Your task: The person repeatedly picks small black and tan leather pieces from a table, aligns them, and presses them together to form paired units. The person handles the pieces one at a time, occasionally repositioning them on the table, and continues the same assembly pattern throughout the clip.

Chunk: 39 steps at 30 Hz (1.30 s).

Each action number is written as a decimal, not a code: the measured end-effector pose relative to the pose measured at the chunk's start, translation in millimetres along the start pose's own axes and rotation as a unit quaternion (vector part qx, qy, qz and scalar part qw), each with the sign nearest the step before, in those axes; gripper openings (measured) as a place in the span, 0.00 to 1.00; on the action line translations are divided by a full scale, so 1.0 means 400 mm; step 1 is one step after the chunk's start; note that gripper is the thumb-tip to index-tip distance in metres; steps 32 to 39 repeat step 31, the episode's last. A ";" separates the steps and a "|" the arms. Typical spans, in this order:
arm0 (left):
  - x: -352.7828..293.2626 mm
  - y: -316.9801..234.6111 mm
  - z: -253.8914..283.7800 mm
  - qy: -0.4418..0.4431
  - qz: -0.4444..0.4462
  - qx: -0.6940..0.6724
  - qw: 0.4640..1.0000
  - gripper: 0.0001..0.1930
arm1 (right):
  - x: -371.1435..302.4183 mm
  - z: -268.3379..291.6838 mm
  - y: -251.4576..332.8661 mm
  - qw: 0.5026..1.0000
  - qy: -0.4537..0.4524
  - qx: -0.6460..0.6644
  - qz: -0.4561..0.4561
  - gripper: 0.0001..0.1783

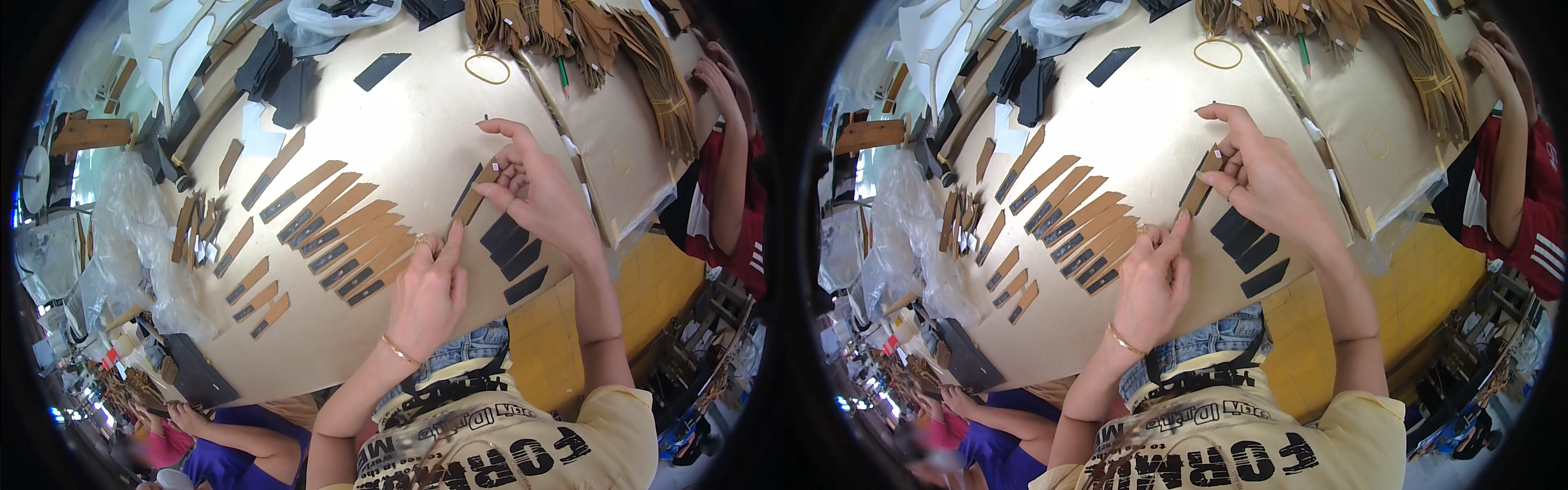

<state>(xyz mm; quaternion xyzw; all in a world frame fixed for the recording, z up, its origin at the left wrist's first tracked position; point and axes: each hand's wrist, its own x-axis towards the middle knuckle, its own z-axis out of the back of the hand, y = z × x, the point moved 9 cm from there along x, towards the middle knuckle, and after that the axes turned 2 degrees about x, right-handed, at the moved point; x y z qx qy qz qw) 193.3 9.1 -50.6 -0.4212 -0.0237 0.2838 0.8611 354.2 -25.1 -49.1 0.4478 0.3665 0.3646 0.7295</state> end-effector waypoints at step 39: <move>-0.003 0.009 -0.002 -0.011 0.017 -0.017 1.000 0.25 | -0.052 0.004 0.021 0.922 -0.165 -0.295 0.190 0.14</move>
